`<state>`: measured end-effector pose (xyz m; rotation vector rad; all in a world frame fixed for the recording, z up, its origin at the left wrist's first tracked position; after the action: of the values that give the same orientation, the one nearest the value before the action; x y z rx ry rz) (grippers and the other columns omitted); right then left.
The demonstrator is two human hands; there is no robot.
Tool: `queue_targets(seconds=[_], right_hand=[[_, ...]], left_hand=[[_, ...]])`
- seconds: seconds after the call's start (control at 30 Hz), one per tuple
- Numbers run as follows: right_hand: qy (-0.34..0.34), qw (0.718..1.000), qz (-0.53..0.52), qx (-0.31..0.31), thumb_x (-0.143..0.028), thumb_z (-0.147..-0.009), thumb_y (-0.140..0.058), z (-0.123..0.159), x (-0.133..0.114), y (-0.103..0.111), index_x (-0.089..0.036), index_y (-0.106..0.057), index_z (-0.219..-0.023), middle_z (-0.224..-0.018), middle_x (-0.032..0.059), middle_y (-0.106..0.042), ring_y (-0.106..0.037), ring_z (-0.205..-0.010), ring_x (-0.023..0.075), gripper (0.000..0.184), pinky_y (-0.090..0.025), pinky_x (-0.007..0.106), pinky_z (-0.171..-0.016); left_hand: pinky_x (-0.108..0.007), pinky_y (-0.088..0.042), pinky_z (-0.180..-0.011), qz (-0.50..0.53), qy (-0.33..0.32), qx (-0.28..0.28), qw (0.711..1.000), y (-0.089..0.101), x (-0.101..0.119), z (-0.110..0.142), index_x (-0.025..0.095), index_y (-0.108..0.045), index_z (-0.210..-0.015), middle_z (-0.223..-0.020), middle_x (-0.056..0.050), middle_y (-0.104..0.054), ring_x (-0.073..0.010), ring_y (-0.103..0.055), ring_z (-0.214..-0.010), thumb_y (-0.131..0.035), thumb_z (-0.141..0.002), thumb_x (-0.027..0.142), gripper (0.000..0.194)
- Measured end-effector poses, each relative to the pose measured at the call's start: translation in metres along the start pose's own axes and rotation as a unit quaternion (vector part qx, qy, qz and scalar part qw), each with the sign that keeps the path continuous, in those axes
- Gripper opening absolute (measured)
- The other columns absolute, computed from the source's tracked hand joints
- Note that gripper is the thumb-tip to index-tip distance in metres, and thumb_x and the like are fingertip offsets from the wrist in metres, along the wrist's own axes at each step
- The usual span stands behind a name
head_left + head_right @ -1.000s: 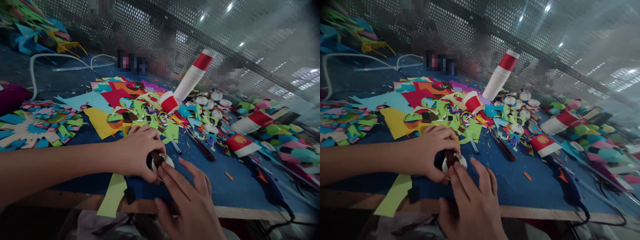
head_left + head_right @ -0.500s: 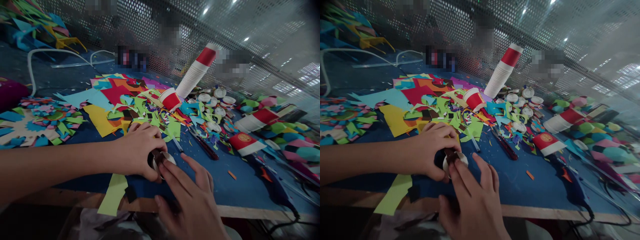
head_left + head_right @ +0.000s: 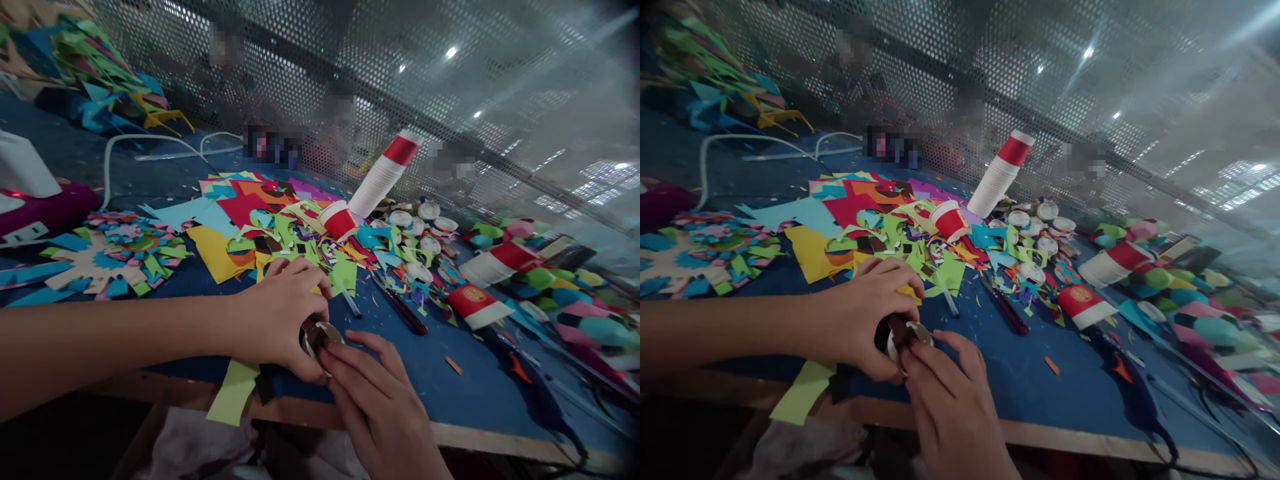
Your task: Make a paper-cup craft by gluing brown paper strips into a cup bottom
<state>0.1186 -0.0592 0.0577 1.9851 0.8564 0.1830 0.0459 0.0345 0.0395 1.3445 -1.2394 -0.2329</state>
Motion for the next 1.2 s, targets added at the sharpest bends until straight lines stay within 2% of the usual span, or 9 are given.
queue_targets(seconds=[0.13, 0.2, 0.33, 0.5, 0.73, 0.87, 0.93, 1.07, 1.2], right_hand=[[-0.066, 0.988, -0.132, 0.048, -0.006, -0.088, -0.057, 0.014, 0.02, 0.011, -0.024, -0.072, -0.107, -0.104, 0.0053, -0.076, -0.069, -0.1, 0.0222, 0.03, -0.06, 0.035, -0.084], [-0.155, 0.953, -0.236, 0.108, -0.013, -0.094, -0.052, 0.031, 0.044, 0.011, -0.027, -0.071, -0.109, -0.107, 0.0075, -0.075, -0.072, -0.099, 0.0245, 0.027, -0.061, 0.04, -0.084], [-0.211, 0.889, -0.372, 0.165, -0.025, -0.1, -0.045, 0.046, 0.062, -0.007, -0.032, -0.067, -0.122, -0.111, 0.008, -0.077, -0.075, -0.097, 0.0268, 0.032, -0.064, 0.045, -0.079], [-0.209, 0.821, -0.494, 0.194, -0.03, -0.1, -0.045, 0.032, 0.054, -0.022, -0.033, -0.073, -0.112, -0.102, 0.0053, -0.079, -0.076, -0.096, 0.0222, 0.031, -0.064, 0.037, -0.081], [-0.25, 0.842, -0.444, 0.177, -0.033, -0.098, -0.049, 0.037, 0.058, -0.021, -0.032, -0.071, -0.119, -0.102, 0.0071, -0.079, -0.076, -0.089, 0.0246, 0.03, -0.064, 0.04, -0.074], [-0.264, 0.84, -0.438, 0.179, -0.037, -0.095, -0.055, 0.039, 0.059, -0.022, -0.029, -0.075, -0.106, -0.102, 0.008, -0.078, -0.076, -0.091, 0.0259, 0.024, -0.064, 0.043, -0.077], [-0.296, 0.801, -0.484, 0.193, -0.038, -0.092, -0.061, 0.042, 0.062, -0.028, -0.031, -0.076, -0.1, -0.101, 0.0057, -0.079, -0.075, -0.092, 0.0241, 0.019, -0.063, 0.04, -0.08], [-0.384, 0.666, -0.594, 0.237, -0.038, -0.089, -0.068, 0.052, 0.064, -0.048, -0.03, -0.077, -0.097, -0.109, 0.0021, -0.078, -0.073, -0.101, 0.0202, 0.015, -0.059, 0.033, -0.09], [-0.365, 0.634, -0.639, 0.24, -0.035, -0.087, -0.07, 0.043, 0.056, -0.051, -0.03, -0.079, -0.096, -0.121, 0.0021, -0.074, -0.073, -0.103, 0.0197, 0.013, -0.057, 0.031, -0.094]], left_hand=[[-0.048, -0.036, -0.102, 0.101, -0.005, 0.0, 0.995, 0.009, 0.005, 0.003, 0.025, -0.072, -0.103, -0.124, -0.008, -0.062, -0.0334, -0.05, -0.118, -0.085, -0.059, 0.06, 0.058], [-0.039, -0.043, -0.095, 0.17, -0.014, 0.006, 0.985, 0.015, 0.01, 0.005, 0.025, -0.071, -0.106, -0.117, -0.005, -0.067, -0.0274, -0.058, -0.109, -0.087, -0.06, 0.056, 0.058], [-0.023, -0.045, -0.074, 0.287, 0.013, 0.026, 0.957, 0.018, 0.012, 0.009, 0.023, -0.072, -0.09, -0.087, 0.004, -0.072, -0.0149, -0.063, -0.082, -0.085, -0.071, 0.04, 0.028], [-0.019, -0.042, -0.065, 0.338, 0.045, 0.049, 0.939, 0.015, 0.012, 0.014, 0.019, -0.071, -0.08, -0.074, 0.006, -0.068, -0.0108, -0.059, -0.071, -0.075, -0.074, 0.027, 0.011], [-0.019, -0.039, -0.06, 0.348, 0.071, 0.033, 0.934, 0.011, 0.01, 0.017, 0.018, -0.07, -0.076, -0.068, 0.007, -0.063, -0.01, -0.055, -0.066, -0.068, -0.074, 0.028, 0.01], [-0.019, -0.039, -0.061, 0.359, 0.073, 0.045, 0.929, 0.013, 0.007, 0.017, 0.018, -0.068, -0.072, -0.067, 0.007, -0.062, -0.0098, -0.054, -0.065, -0.068, -0.071, 0.024, 0.006], [-0.018, -0.038, -0.061, 0.371, 0.073, 0.049, 0.925, 0.013, 0.006, 0.016, 0.018, -0.067, -0.072, -0.067, 0.007, -0.062, -0.0092, -0.054, -0.066, -0.067, -0.07, 0.022, 0.005], [-0.016, -0.037, -0.061, 0.396, 0.088, 0.045, 0.913, 0.01, 0.002, 0.013, 0.017, -0.064, -0.071, -0.068, 0.008, -0.06, -0.008, -0.052, -0.066, -0.068, -0.069, 0.02, 0.005], [-0.016, -0.037, -0.061, 0.406, 0.09, 0.051, 0.908, 0.011, 0.0, 0.011, 0.017, -0.062, -0.07, -0.068, 0.008, -0.058, -0.0078, -0.051, -0.067, -0.069, -0.069, 0.019, 0.007]])
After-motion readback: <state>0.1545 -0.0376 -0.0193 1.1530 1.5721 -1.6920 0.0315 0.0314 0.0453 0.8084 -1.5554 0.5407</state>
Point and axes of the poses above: each hand's wrist, its own z-axis away from the middle knuckle, its own y-axis out of the back of the hand, x = y × z, the point moved 10 cm from there along -z, towards the middle knuckle
